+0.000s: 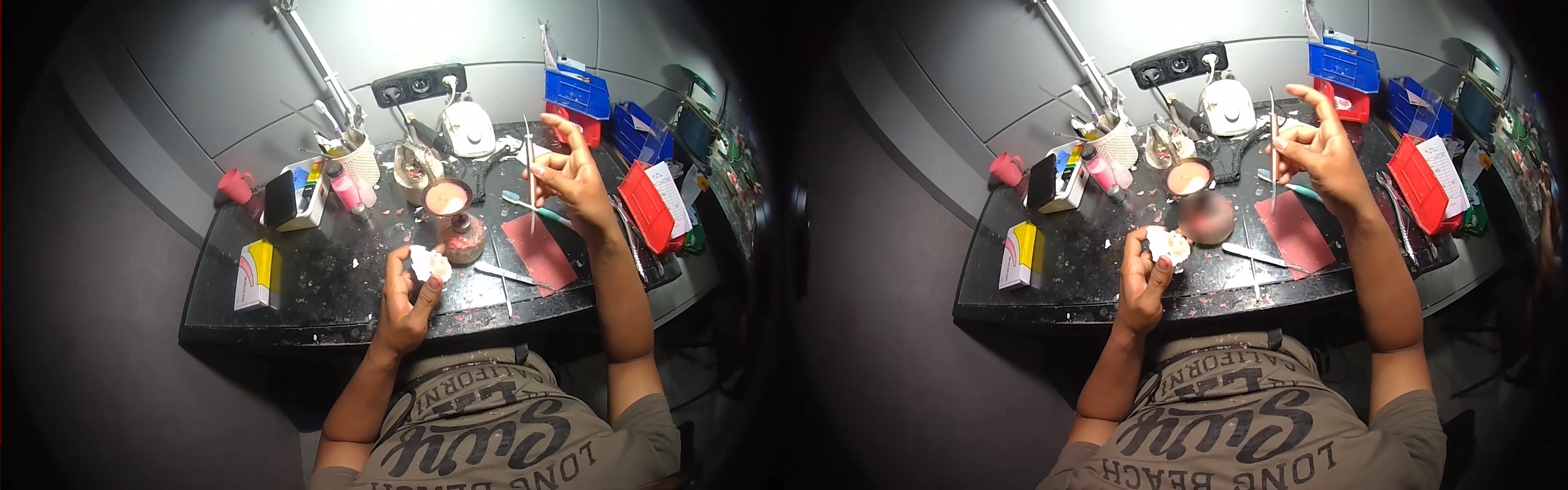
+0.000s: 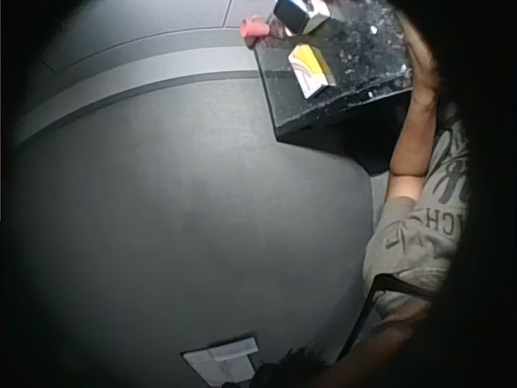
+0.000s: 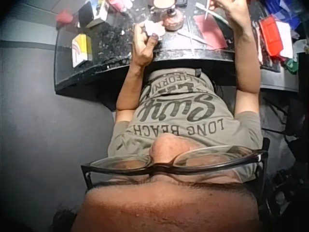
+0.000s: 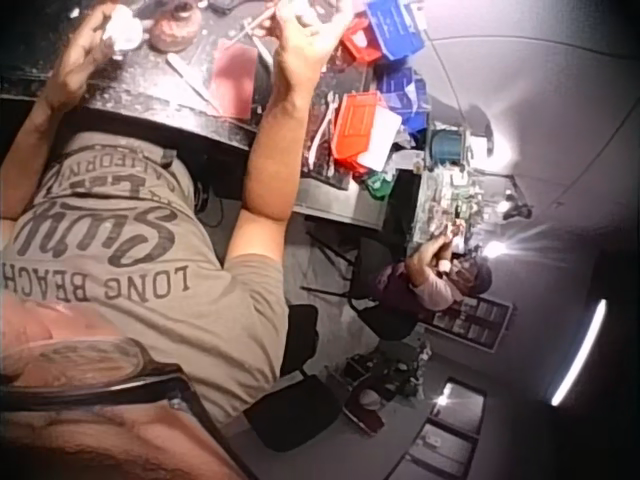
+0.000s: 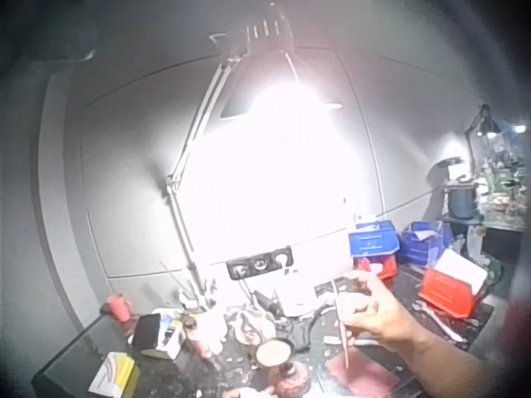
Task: The person applies a pink liquid from a bottle onto a white dental impression using a small brush, and then places the impression into a metal molding frame.
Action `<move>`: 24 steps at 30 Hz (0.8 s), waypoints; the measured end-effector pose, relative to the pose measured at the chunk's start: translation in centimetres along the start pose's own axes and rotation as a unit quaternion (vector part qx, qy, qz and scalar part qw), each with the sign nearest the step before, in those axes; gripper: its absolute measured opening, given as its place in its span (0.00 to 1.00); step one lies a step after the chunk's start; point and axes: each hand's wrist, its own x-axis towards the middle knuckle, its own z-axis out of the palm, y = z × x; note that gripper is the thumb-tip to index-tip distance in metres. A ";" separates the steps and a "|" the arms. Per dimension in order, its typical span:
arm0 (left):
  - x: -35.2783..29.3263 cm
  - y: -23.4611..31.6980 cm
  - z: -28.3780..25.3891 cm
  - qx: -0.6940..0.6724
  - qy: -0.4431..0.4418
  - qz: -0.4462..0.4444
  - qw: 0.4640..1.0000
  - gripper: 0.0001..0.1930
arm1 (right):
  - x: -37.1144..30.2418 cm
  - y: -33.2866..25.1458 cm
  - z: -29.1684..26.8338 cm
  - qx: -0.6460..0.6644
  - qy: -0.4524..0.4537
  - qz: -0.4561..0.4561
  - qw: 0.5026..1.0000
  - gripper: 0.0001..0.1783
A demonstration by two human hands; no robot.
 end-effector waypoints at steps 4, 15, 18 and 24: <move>-0.5 -0.7 -0.3 -0.039 -0.001 0.016 0.999 0.33 | 0.2 0.5 -0.3 0.004 0.010 -0.003 1.000 0.38; -0.8 0.3 -0.3 -0.101 0.009 0.036 0.994 0.41 | -0.3 0.6 0.1 -0.004 0.060 0.063 0.996 0.40; -0.9 0.2 -0.3 -0.126 -0.004 0.034 0.991 0.44 | 0.5 0.9 -1.4 0.030 -0.018 0.138 0.990 0.30; -0.9 0.3 0.0 -0.132 0.011 0.064 0.989 0.46 | 0.0 -0.9 1.2 0.111 0.036 0.072 0.991 0.19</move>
